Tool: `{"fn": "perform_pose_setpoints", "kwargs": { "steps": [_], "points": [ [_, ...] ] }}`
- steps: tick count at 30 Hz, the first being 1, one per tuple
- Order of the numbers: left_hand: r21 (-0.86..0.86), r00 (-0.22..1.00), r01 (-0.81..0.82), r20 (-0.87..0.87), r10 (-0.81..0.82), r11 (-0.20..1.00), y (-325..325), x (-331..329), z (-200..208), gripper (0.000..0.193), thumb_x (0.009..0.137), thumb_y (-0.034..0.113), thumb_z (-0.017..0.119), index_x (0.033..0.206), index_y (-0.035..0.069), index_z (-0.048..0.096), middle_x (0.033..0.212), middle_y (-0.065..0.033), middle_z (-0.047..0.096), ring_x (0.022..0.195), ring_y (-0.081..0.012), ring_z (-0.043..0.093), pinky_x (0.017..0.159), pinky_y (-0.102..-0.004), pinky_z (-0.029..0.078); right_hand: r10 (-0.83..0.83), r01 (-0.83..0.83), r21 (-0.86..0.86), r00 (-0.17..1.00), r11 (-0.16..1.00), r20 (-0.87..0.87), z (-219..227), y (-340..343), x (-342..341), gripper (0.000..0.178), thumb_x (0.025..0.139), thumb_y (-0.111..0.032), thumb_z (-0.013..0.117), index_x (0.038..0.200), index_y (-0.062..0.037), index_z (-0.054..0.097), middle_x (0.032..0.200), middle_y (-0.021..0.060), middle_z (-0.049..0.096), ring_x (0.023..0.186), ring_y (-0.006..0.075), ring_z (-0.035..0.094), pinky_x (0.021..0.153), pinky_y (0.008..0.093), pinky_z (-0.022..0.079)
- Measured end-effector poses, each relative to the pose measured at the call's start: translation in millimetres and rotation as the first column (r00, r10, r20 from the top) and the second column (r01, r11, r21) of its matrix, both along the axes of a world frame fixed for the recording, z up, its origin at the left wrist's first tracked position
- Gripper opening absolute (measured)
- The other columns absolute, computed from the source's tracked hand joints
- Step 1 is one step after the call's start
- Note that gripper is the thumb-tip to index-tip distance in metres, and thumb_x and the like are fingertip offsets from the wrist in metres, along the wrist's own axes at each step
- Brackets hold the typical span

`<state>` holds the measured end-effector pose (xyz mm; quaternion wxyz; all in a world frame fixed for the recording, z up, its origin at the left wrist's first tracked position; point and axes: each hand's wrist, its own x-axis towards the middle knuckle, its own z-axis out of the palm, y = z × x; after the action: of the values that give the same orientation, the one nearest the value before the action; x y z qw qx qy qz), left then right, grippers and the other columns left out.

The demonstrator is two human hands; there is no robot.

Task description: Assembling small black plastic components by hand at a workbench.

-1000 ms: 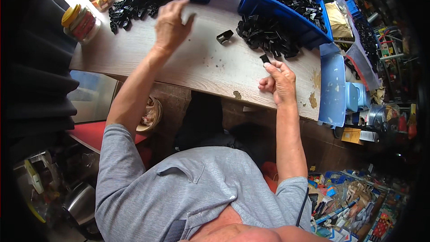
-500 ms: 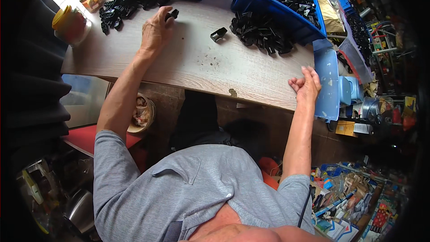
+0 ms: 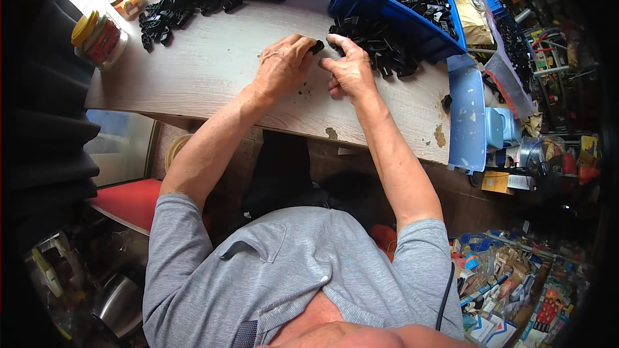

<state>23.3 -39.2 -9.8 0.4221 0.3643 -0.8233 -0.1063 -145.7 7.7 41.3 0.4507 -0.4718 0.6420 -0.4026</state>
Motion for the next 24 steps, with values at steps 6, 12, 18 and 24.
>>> {"fn": "perform_pose_setpoints", "kwargs": {
  "steps": [6,12,18,24],
  "points": [
    [0.037,0.996,0.064,-0.062,-0.061,0.997,-3.0,5.4,-1.1,0.024,0.089,0.005,0.068,0.112,0.007,0.071,0.103,-0.0115,0.072,0.092,-0.0331,0.071,0.08,-0.0408,0.058,0.11,-0.091,0.174,0.988,0.98,-0.104,5.7,-20.3,2.6,0.043,0.089,-0.009,0.068,0.132,-0.0154,0.066,0.064,0.005,0.062,0.045,0.0134,0.059,0.037,0.0309,0.049],
    [0.054,0.995,0.072,-0.073,-0.068,0.996,0.4,5.8,-0.3,0.026,0.087,0.003,0.069,0.112,0.009,0.073,0.102,-0.0112,0.073,0.092,-0.0329,0.072,0.08,-0.0411,0.058,0.105,-0.093,0.13,0.99,0.987,-0.089,-0.1,-13.4,0.6,0.031,0.088,-0.007,0.066,0.119,-0.0104,0.068,0.063,0.0029,0.06,0.044,0.0124,0.058,0.038,0.0293,0.048],
    [-0.004,0.995,0.102,-0.005,-0.102,0.995,6.5,7.8,5.3,0.032,0.086,-0.001,0.068,0.115,0.01,0.073,0.108,-0.0096,0.072,0.094,-0.0309,0.072,0.081,-0.0394,0.059,0.087,-0.08,0.097,0.993,0.992,-0.077,-2.3,-9.8,0.4,0.032,0.086,-0.004,0.066,0.118,-0.007,0.068,0.062,0.0006,0.06,0.046,0.0111,0.058,0.04,0.0289,0.049],
    [0.023,0.978,0.156,0.133,-0.157,0.988,8.6,9.5,13.2,0.045,0.084,-0.001,0.068,0.127,0.013,0.07,0.118,-0.0098,0.07,0.105,-0.0295,0.069,0.089,-0.0395,0.057,0.081,-0.072,0.092,0.992,0.993,-0.098,-7.7,-8.8,-4.0,0.034,0.084,-0.003,0.068,0.118,-0.0063,0.069,0.064,0.0008,0.061,0.047,0.0113,0.058,0.041,0.0288,0.05]
  ]
}}
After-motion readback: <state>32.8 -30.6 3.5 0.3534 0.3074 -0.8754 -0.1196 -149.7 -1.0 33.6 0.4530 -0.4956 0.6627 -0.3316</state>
